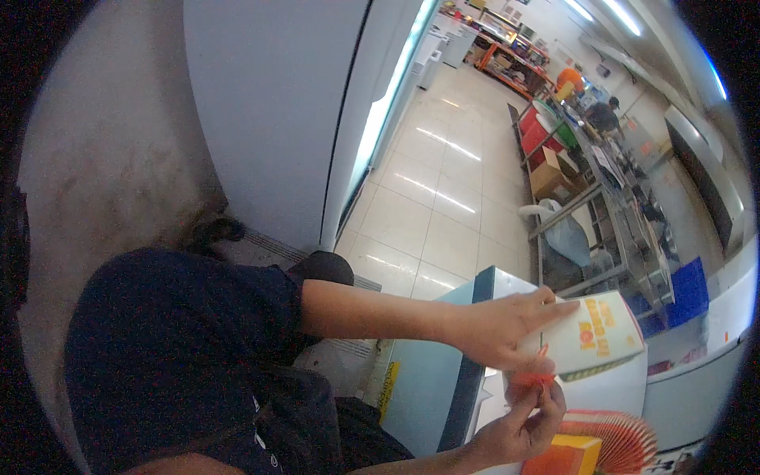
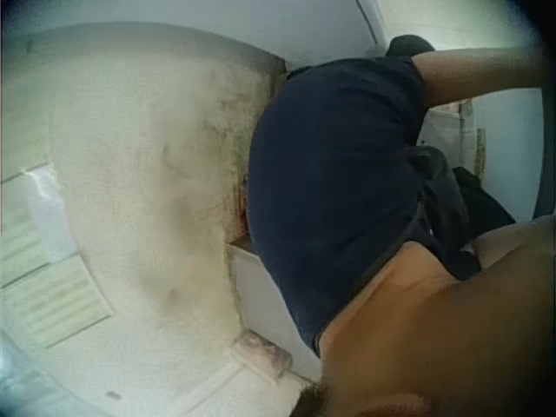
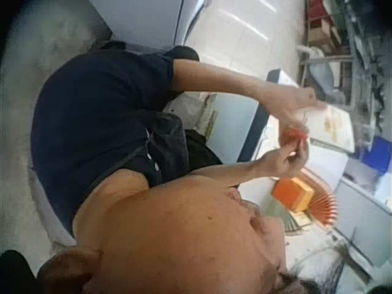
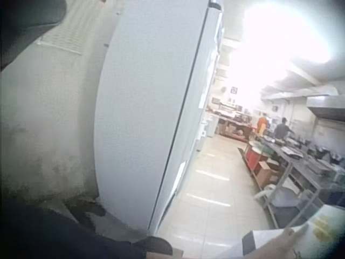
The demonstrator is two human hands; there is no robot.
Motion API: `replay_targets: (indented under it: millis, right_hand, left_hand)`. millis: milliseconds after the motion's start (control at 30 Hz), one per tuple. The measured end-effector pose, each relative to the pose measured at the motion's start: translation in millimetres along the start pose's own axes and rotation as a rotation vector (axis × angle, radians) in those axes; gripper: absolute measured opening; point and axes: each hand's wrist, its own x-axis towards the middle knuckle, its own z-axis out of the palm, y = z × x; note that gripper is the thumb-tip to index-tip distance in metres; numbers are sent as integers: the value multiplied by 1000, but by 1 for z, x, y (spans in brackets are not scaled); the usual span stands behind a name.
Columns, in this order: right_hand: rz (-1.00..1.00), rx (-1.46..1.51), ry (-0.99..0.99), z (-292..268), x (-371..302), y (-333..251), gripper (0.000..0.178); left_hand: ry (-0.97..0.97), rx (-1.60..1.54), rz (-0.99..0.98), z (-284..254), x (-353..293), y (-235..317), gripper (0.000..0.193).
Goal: Assembling cardboard food boxes for takeout orders.
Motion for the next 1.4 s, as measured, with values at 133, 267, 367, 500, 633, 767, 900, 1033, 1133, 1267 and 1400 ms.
replay_targets:
  millis: [133, 267, 367, 500, 633, 767, 900, 1033, 1133, 1267, 1400]
  right_hand:
    - [173, -13, 67, 1, 5, -13, 10]
    - [202, 27, 129, -8, 5, -8, 10]
    - [235, 2, 117, -11, 4, -3, 13]
    - [370, 62, -11, -25, 7, -5, 17]
    - [542, 316, -116, -28, 10, -24, 48]
    - [292, 11, 14, -26, 13, -9, 43]
    - [307, -13, 90, -9, 11, -4, 38]
    - [503, 91, 405, 12, 11, -27, 30]
    - [253, -244, 335, 7, 7, -25, 28]
    - [253, -144, 406, -3, 10, -25, 26]
    - [290, 83, 148, -15, 10, -19, 24]
  left_hand:
    - [-66, 47, 20, -6, -2, 5, 112]
    - [-67, 75, 60, -8, -1, 4, 115]
    - [-84, -9, 59, -4, 0, 2, 118]
    - [-118, -32, 127, -10, 4, -1, 116]
    - [-102, -112, 175, -7, 4, -5, 112]
    - [152, -681, -38, 3, 12, -10, 109]
    - [70, -798, -204, 12, 5, -11, 98]
    - [447, 155, 170, 23, -1, -9, 85]
    - [-163, -336, -49, -10, -5, 44, 38]
    - [37, -213, 230, 2, -9, 42, 22]
    - [-41, -294, 284, 6, -7, 36, 17]
